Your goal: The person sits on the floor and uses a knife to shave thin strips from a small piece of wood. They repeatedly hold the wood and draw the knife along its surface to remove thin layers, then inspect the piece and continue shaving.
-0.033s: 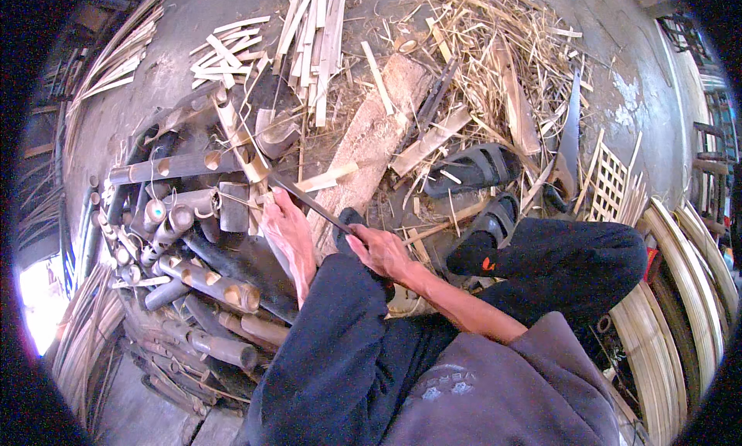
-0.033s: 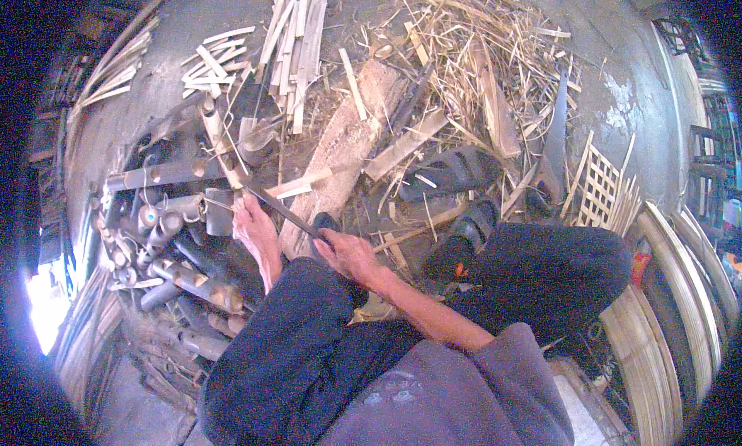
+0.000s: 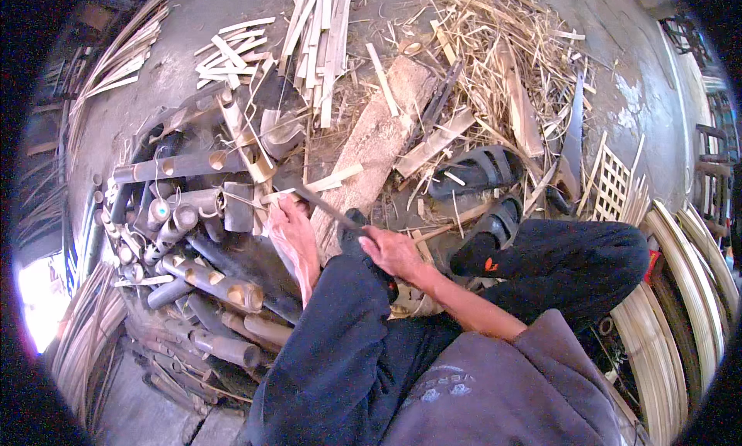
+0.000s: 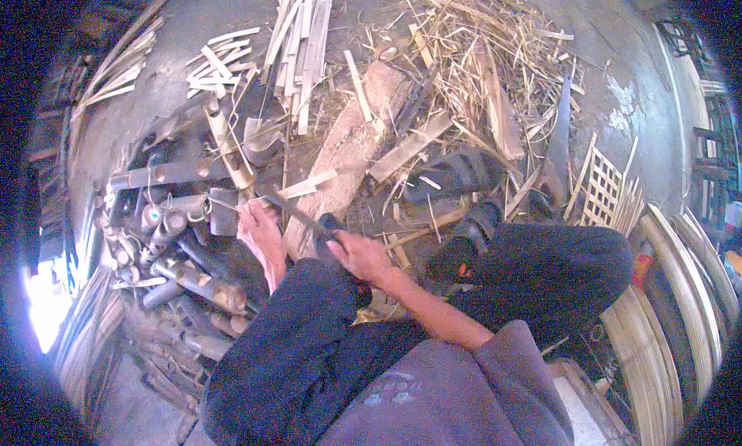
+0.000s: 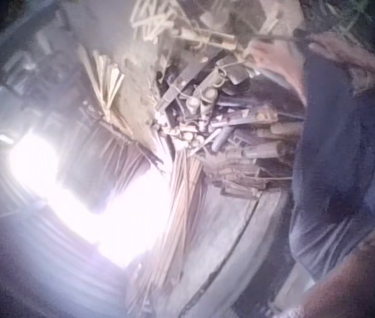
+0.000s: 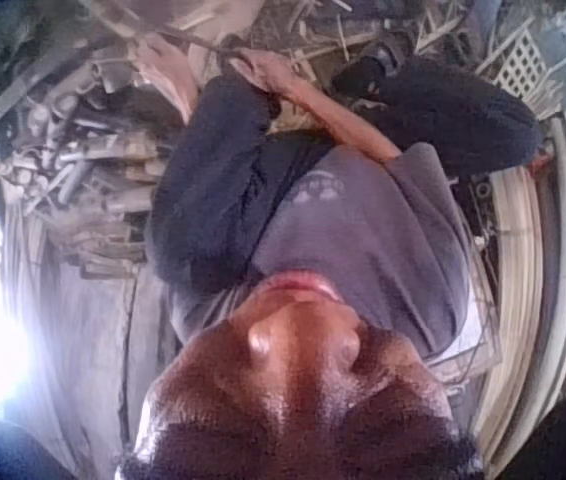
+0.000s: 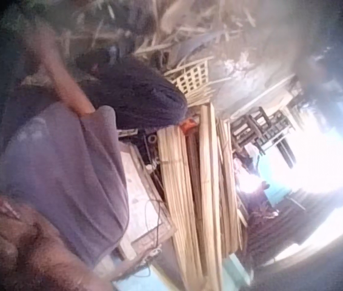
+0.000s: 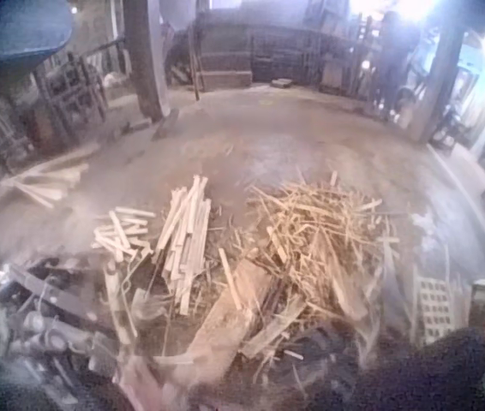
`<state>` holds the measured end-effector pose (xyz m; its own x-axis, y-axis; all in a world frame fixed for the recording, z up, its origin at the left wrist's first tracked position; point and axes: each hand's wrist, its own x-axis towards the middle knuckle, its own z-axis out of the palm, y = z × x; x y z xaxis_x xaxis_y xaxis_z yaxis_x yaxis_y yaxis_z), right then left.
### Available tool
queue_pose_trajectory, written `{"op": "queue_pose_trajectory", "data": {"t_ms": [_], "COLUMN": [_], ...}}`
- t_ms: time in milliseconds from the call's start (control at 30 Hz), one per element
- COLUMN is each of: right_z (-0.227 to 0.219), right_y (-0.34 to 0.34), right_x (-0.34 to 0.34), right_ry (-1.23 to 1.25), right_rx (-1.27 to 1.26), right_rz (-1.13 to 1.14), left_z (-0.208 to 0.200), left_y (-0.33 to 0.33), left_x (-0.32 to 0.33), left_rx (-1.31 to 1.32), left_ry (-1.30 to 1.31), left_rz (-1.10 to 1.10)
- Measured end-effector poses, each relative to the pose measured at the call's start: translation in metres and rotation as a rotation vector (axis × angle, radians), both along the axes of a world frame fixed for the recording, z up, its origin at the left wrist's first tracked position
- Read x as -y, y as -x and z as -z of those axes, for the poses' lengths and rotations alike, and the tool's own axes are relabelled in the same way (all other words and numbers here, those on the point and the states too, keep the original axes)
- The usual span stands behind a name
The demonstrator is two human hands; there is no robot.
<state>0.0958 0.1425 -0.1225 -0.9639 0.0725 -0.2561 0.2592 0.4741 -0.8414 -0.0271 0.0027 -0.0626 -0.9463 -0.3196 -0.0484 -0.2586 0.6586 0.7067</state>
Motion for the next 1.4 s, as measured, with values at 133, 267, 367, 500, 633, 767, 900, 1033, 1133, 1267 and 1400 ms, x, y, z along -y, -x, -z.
{"op": "queue_pose_trajectory", "data": {"t_ms": [133,267,367,500,633,767,900,1033,1133,1267,1400], "right_z": [0.012,-0.018,0.000,-0.017,0.007,0.009,0.020,0.045,0.055,0.067,0.051], "right_y": [-0.013,-0.004,0.009,0.006,0.007,0.000,0.008,-0.002,-0.002,-0.010,-0.011], "right_x": [-0.027,-0.015,-0.030,-0.025,-0.035,-0.025,-0.029,-0.030,-0.054,-0.052,-0.069], "right_ry": [-0.164,0.059,0.010,0.030,-0.039,-0.009,-0.055,-0.095,-0.029,-0.003,-0.056], "right_rx": [0.110,-0.042,0.146,0.031,0.175,0.046,0.204,0.302,0.399,0.202,0.275], "right_rz": [-0.009,0.020,0.072,0.084,0.098,0.099,0.084,0.058,0.016,0.151,0.162], "left_z": [0.005,-0.018,-0.009,0.010,-0.005,0.003,0.002,-0.012,0.002,0.114,0.158], "left_y": [0.001,0.002,0.003,0.001,0.001,0.001,0.006,0.005,0.019,0.033,0.038], "left_x": [-0.011,-0.020,-0.033,-0.026,-0.043,-0.037,-0.029,-0.034,-0.039,-0.056,-0.050], "left_rx": [-0.069,0.027,-0.082,-0.104,-0.153,-0.182,-0.116,0.005,-0.164,-0.309,-0.417], "left_ry": [-0.466,0.205,-0.251,-0.159,-0.378,-0.421,-0.424,-0.363,0.021,-0.347,-0.146], "left_rz": [-0.084,0.168,0.029,0.045,0.004,0.054,0.048,0.026,0.214,0.332,0.470]}}
